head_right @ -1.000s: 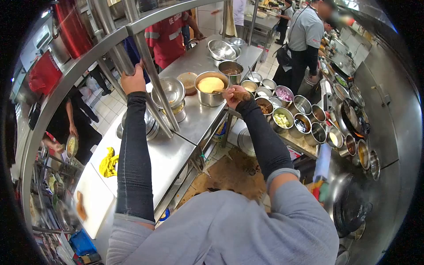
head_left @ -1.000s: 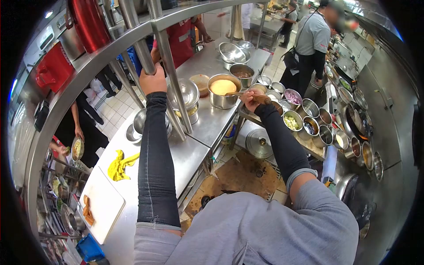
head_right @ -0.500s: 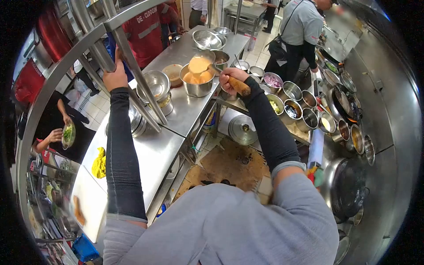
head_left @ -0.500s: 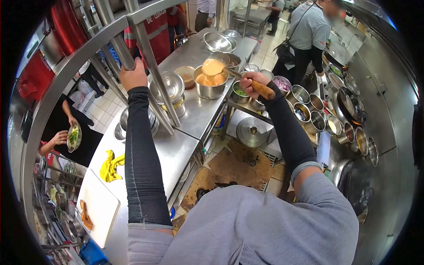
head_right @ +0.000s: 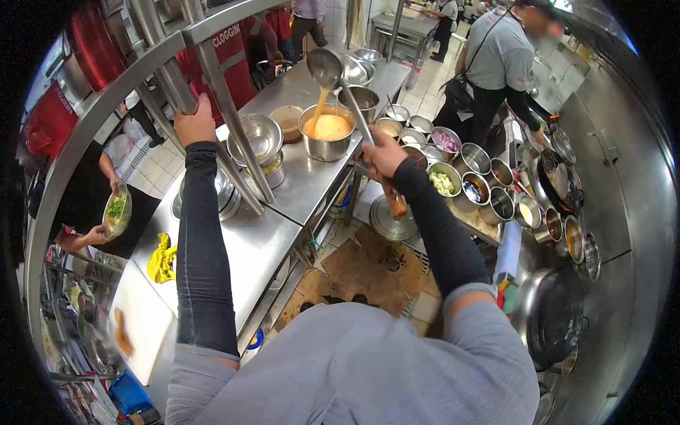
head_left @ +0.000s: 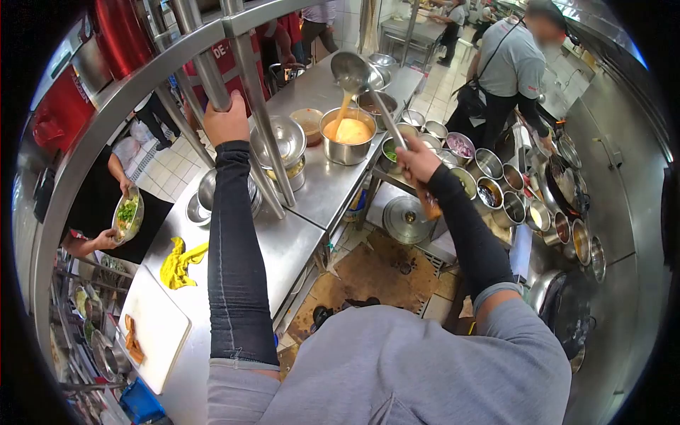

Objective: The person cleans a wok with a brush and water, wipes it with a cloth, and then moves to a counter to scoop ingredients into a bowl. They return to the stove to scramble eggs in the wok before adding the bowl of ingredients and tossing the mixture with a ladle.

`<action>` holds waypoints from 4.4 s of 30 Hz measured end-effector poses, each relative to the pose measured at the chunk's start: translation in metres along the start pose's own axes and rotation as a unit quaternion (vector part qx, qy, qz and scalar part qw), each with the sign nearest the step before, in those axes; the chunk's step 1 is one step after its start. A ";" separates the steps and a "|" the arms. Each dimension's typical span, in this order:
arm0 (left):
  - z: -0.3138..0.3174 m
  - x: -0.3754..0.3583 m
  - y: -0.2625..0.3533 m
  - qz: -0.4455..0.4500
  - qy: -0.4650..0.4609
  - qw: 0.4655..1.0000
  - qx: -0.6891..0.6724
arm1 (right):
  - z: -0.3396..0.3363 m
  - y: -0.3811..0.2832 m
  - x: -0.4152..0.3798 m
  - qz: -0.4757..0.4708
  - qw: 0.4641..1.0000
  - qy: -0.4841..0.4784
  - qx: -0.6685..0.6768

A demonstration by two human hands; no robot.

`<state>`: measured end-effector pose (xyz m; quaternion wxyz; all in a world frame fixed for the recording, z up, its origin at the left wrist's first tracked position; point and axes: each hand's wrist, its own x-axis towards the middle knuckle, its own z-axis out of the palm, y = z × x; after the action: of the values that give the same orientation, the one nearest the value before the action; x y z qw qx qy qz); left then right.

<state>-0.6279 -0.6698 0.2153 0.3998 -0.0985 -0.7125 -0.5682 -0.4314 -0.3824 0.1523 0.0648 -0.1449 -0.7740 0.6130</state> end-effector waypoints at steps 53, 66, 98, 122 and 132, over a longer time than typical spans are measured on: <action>-0.278 -0.276 -0.140 -0.683 0.115 0.625 -0.359 | -0.011 0.090 0.074 0.164 0.585 -0.368 0.704; -0.313 -0.316 -0.194 -0.663 0.095 0.664 -0.331 | 0.003 0.073 0.065 0.312 0.616 -0.301 0.658; 0.127 -0.341 -0.034 -0.606 -0.549 0.549 -0.172 | -0.039 0.020 -0.289 0.092 0.612 -0.103 0.779; 0.256 -0.605 0.396 -0.538 -0.731 0.281 -0.310 | -0.256 0.148 -0.611 -0.150 0.621 0.432 0.637; 0.250 -0.520 0.352 -0.502 -0.753 0.307 -0.294 | -0.305 0.257 -0.637 0.141 0.662 0.683 0.274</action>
<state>-0.1897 -0.1667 0.1095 -0.7282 -0.2183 -0.4021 -0.5102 0.2956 -0.2390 0.0260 0.5251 -0.6059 -0.2800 0.5279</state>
